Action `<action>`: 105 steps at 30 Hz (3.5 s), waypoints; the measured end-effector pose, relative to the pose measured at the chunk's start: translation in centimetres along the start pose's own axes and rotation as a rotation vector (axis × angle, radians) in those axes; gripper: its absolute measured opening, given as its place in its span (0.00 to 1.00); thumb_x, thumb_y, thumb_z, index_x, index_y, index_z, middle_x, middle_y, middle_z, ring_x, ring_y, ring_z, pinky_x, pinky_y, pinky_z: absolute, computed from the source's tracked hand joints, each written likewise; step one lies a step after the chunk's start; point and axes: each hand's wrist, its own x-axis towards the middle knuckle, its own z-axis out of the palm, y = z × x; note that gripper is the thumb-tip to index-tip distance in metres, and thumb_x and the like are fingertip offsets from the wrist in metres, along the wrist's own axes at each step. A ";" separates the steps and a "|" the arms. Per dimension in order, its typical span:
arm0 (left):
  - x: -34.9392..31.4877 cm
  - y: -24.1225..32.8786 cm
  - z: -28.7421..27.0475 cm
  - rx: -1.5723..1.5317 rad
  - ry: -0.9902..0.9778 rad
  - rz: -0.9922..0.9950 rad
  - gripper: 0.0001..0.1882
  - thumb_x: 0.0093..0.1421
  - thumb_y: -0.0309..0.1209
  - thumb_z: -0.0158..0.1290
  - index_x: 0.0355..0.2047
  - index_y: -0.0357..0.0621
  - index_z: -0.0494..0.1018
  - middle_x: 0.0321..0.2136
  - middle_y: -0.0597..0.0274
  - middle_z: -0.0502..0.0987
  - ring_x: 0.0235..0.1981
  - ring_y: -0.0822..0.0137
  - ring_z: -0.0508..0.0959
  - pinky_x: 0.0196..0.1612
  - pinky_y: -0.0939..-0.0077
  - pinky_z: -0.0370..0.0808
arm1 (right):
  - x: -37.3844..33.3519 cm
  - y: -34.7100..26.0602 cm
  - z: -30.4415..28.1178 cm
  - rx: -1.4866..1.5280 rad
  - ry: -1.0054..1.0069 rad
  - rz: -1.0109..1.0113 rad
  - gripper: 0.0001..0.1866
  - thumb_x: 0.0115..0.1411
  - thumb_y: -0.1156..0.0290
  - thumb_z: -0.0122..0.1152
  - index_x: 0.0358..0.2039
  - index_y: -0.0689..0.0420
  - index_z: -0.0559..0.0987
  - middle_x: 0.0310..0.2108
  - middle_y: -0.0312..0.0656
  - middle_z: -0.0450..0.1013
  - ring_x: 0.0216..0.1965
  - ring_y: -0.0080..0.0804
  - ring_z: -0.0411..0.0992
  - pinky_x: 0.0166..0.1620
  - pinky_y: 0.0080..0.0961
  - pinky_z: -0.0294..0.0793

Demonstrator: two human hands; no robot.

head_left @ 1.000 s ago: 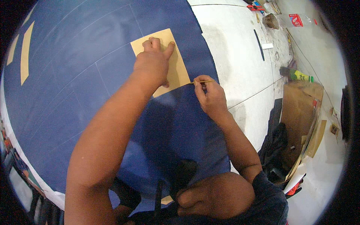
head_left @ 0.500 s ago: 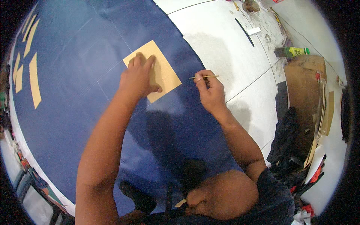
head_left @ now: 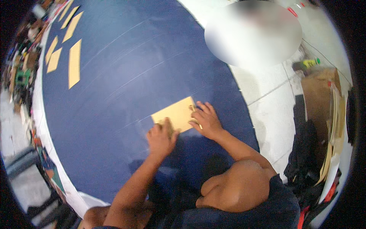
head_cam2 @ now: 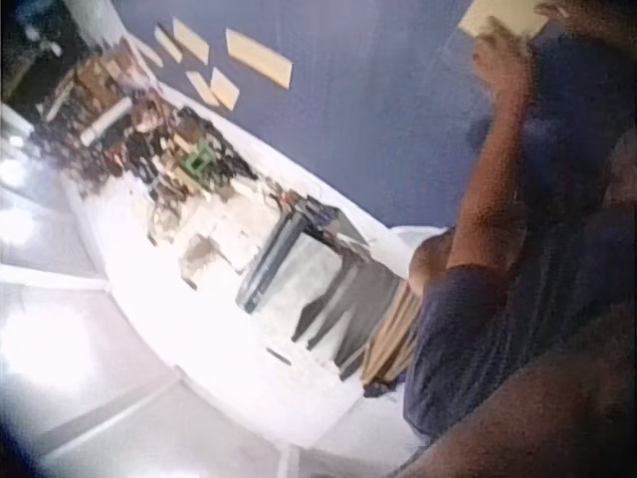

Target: The person uses a pencil to trace the outline of yellow paper templates onto a large blue fabric sheet while sitting on the floor. They handle several different templates one at a time, positioning them on the fabric and drawing around the edges before moving to the next template.

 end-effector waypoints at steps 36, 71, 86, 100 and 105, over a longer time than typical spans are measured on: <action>-3.3 -14.0 0.2 -0.203 0.253 0.057 0.31 0.56 0.48 0.65 0.59 0.56 0.76 0.53 0.46 0.73 0.55 0.44 0.71 0.60 0.50 0.69 | 0.5 -6.1 5.4 -0.145 -0.026 0.030 0.16 0.63 0.53 0.64 0.41 0.51 0.82 0.65 0.40 0.70 0.71 0.55 0.56 0.71 0.66 0.43; -3.2 -13.9 0.3 -0.202 0.205 0.043 0.34 0.54 0.48 0.67 0.61 0.56 0.75 0.55 0.44 0.72 0.56 0.44 0.70 0.60 0.52 0.70 | 0.4 -6.0 5.4 -0.110 -0.061 0.072 0.18 0.63 0.50 0.63 0.44 0.50 0.82 0.66 0.39 0.69 0.72 0.53 0.55 0.72 0.63 0.41; -3.4 -14.0 0.3 -0.204 0.236 0.035 0.32 0.55 0.48 0.66 0.59 0.55 0.76 0.54 0.48 0.74 0.55 0.47 0.71 0.61 0.53 0.68 | 0.5 -6.4 5.3 -0.130 -0.041 0.038 0.18 0.63 0.51 0.64 0.44 0.51 0.82 0.65 0.40 0.71 0.71 0.55 0.57 0.72 0.64 0.43; -2.8 -13.8 0.1 -0.221 0.187 0.006 0.34 0.53 0.46 0.68 0.60 0.58 0.75 0.56 0.50 0.72 0.58 0.47 0.69 0.63 0.52 0.66 | 0.6 -5.9 5.3 -0.165 -0.051 0.039 0.19 0.63 0.49 0.64 0.45 0.50 0.82 0.65 0.40 0.71 0.71 0.55 0.56 0.71 0.65 0.43; -1.9 -12.8 -1.5 -0.029 0.178 0.188 0.34 0.55 0.41 0.67 0.63 0.60 0.71 0.61 0.50 0.68 0.62 0.45 0.67 0.64 0.50 0.66 | 0.9 -6.6 5.4 -0.152 -0.078 0.055 0.19 0.62 0.50 0.63 0.45 0.50 0.82 0.65 0.40 0.70 0.71 0.54 0.55 0.71 0.67 0.42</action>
